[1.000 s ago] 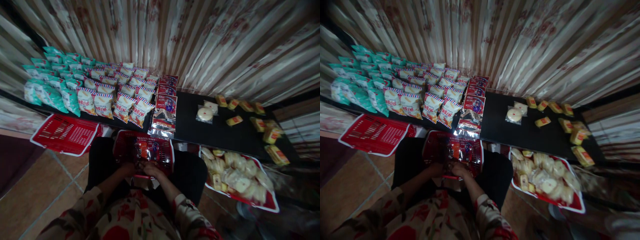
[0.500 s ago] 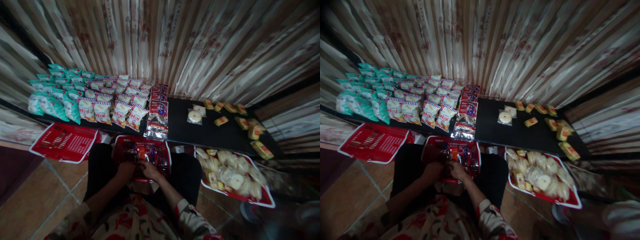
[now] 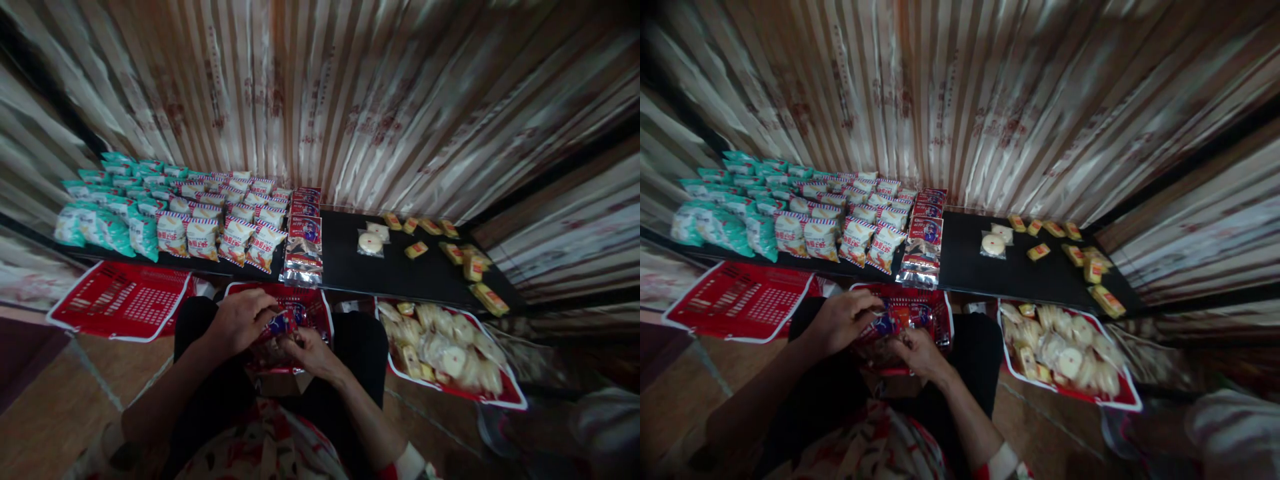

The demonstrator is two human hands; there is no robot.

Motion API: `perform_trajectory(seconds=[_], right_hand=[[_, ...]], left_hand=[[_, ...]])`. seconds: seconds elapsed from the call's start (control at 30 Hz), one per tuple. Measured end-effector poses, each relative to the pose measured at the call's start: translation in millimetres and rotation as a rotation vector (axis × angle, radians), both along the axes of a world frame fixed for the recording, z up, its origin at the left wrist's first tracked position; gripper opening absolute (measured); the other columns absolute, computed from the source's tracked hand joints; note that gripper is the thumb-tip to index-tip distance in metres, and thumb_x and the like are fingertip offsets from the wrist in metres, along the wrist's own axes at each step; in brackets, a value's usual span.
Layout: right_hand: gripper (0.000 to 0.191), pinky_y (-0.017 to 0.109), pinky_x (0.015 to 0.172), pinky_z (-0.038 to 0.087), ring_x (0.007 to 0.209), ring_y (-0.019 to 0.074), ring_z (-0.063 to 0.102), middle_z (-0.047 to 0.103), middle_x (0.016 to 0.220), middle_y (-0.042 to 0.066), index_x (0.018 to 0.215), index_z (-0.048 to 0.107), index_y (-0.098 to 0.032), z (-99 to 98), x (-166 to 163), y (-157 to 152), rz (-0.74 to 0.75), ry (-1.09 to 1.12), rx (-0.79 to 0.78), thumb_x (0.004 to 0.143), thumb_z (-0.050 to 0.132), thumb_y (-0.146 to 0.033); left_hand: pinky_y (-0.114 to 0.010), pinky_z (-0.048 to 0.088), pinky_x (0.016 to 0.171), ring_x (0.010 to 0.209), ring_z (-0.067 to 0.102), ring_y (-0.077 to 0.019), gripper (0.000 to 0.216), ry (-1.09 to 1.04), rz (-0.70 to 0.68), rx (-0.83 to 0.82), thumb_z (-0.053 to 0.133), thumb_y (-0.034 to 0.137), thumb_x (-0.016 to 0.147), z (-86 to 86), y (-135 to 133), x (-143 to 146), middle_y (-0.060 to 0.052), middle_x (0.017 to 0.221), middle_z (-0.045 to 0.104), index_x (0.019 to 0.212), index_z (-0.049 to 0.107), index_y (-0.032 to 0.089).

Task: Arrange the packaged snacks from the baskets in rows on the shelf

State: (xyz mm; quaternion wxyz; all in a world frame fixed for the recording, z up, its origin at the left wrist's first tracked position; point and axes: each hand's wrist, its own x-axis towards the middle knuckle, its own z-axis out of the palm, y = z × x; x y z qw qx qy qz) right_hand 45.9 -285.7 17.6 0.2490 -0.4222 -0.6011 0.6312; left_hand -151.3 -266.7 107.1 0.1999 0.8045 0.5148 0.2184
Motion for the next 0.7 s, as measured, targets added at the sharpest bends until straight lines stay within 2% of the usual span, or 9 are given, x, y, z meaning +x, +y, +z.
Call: perform_trajectory(seconds=[0.07,0.13,0.2,0.27,0.4,0.53,0.6,0.7], right_hand=[[0.039,0.026,0.062,0.049,0.065,0.015,0.06,0.066,0.068,0.001,0.074,0.066,-0.016,12.7,0,2,-0.11,0.031,0.007,0.075,0.06,-0.055],[0.04,0.026,0.06,0.049,0.063,0.0147,0.06,0.066,0.067,0.001,0.074,0.065,-0.016,25.1,2,7,-0.262,0.07,0.0,0.073,0.061,-0.056],[0.041,0.027,0.058,0.049,0.06,0.0147,0.059,0.066,0.067,0.0,0.075,0.064,-0.017,36.0,6,14,-0.419,0.109,-0.034,0.072,0.062,-0.057],[0.042,0.028,0.058,0.05,0.059,0.0154,0.06,0.067,0.07,0.001,0.079,0.064,-0.017,44.7,11,23,-0.535,0.152,-0.066,0.07,0.063,-0.058],[0.047,0.031,0.066,0.052,0.07,0.0187,0.064,0.071,0.08,0.004,0.091,0.063,-0.016,55.6,22,39,-0.653,0.19,-0.019,0.069,0.065,-0.057],[0.048,0.031,0.064,0.052,0.075,0.0206,0.065,0.071,0.089,0.007,0.101,0.059,-0.017,59.2,30,47,-0.69,0.158,0.015,0.073,0.059,-0.056],[0.045,0.031,0.062,0.052,0.075,0.0208,0.065,0.07,0.092,0.008,0.101,0.058,-0.019,58.1,34,48,-0.706,0.163,0.013,0.072,0.06,-0.053],[0.043,0.03,0.059,0.051,0.073,0.0206,0.065,0.07,0.094,0.009,0.101,0.057,-0.019,54.6,42,48,-0.735,0.143,0.02,0.072,0.061,-0.051]], left_hand=[[-0.033,0.046,0.09,0.098,0.059,-0.0182,0.023,-0.075,0.102,0.161,0.049,0.027,0.086,9.9,6,6,-0.004,0.1,0.066,0.105,0.061,0.022],[-0.038,0.04,0.1,0.111,0.053,-0.0201,0.033,-0.195,0.306,0.327,0.05,0.029,0.086,15.7,10,12,-0.007,0.113,0.061,0.117,0.054,0.021],[-0.039,0.04,0.101,0.114,0.051,-0.0204,0.038,-0.313,0.481,0.387,0.048,0.027,0.086,16.0,12,17,-0.009,0.121,0.056,0.123,0.049,0.019],[-0.037,0.045,0.097,0.111,0.054,-0.019,0.04,-0.41,0.517,0.292,0.046,0.027,0.086,10.0,11,22,-0.009,0.126,0.052,0.125,0.047,0.019],[-0.03,0.052,0.086,0.107,0.057,-0.0175,0.044,-0.538,0.353,-0.097,0.046,0.03,0.084,-14.3,4,36,-0.01,0.132,0.046,0.127,0.044,0.021],[-0.028,0.054,0.08,0.1,0.061,-0.0169,0.051,-0.71,0.247,-0.45,0.05,0.025,0.082,-39.9,-2,60,-0.014,0.126,0.053,0.13,0.039,0.017],[-0.027,0.054,0.077,0.091,0.064,-0.0157,0.052,-0.828,0.229,-0.562,0.053,0.023,0.08,-49.0,-2,75,-0.013,0.116,0.06,0.129,0.039,0.015],[-0.025,0.055,0.068,0.08,0.065,-0.0143,0.041,-1.021,0.22,-0.595,0.055,0.022,0.078,-53.8,0,96,-0.008,0.1,0.066,0.118,0.047,0.015]])
